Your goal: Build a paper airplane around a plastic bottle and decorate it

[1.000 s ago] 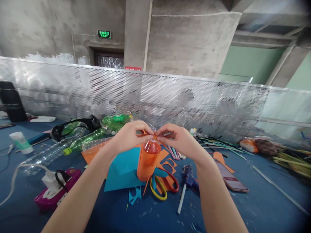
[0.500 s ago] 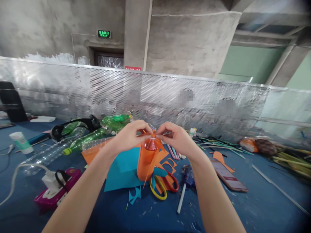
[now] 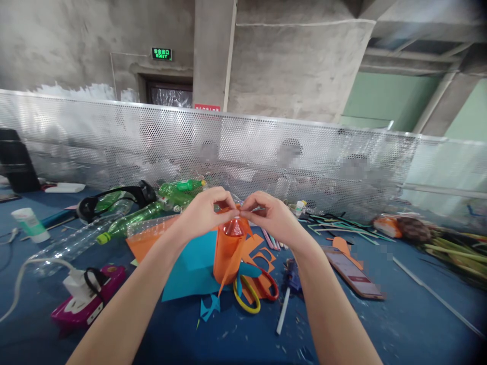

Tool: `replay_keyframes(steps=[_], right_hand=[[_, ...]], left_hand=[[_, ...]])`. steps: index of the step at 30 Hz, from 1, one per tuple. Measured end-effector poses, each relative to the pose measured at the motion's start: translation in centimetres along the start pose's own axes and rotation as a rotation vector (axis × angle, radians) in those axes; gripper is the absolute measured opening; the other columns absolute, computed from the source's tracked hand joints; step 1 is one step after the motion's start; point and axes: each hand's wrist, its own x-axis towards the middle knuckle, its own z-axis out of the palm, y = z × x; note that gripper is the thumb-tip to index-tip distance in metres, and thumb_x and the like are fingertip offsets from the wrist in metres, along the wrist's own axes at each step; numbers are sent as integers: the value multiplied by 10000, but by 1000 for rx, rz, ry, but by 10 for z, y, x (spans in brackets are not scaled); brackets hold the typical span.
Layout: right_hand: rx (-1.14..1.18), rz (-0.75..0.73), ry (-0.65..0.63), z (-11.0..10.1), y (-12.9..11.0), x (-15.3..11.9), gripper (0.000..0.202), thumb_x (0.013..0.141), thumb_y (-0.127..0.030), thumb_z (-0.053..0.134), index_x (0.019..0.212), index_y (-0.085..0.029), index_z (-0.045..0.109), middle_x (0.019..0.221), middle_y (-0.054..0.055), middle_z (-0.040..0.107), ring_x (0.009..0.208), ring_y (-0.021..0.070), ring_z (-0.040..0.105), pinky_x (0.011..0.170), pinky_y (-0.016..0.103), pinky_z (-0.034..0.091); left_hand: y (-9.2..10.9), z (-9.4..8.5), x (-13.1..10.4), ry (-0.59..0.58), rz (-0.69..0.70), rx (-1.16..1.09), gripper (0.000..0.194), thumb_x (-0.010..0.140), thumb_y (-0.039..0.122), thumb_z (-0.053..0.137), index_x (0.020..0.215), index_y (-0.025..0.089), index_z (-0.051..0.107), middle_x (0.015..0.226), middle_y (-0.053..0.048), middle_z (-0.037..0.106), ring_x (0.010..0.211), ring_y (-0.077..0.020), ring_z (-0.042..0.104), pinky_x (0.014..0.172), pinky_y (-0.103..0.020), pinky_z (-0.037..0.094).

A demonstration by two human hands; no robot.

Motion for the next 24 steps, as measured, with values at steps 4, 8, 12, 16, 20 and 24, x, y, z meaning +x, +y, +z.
replay_keyframes(steps=[4,8,12,16,20,24], right_hand=[[-22,6,13,1,1,1,26,808,-201,609,828,-218,607,889,18,591,817,147,601,712,300,540],[-7,46,28,2,0,2,263,789,-195,633,1043,-249,591,1085,46,592,788,138,618,691,312,554],[26,47,22,3,2,2,274,790,-205,638,1058,-257,615,1112,55,586,807,144,626,698,324,561],[35,49,24,2,3,2,239,782,-223,651,1021,-244,641,1080,55,605,795,143,627,709,329,562],[1,76,14,2,2,3,159,783,-251,656,938,-225,679,993,56,655,801,162,637,734,344,560],[36,122,-14,1,2,3,199,777,-267,669,971,-222,685,927,49,708,824,190,663,756,369,560]], left_hand=[[-3,2,1,6,-19,24,59,825,251,614,778,215,611,818,-18,605,772,-157,563,700,-303,468],[-11,2,1,-5,-10,-43,54,816,237,620,773,211,599,818,-7,598,773,-146,571,717,-294,473],[-13,-1,1,-37,-3,-91,57,819,255,610,784,211,600,836,-10,605,787,-150,581,734,-305,476],[-10,-3,1,-54,29,-88,52,828,220,592,776,212,590,884,-16,604,840,-154,573,763,-306,468],[-8,-3,1,-28,66,-57,73,818,201,605,749,211,587,953,-22,591,898,-161,561,783,-310,464],[-8,-4,1,-44,30,-77,71,825,218,607,756,207,594,862,-12,595,831,-152,574,760,-307,473]])
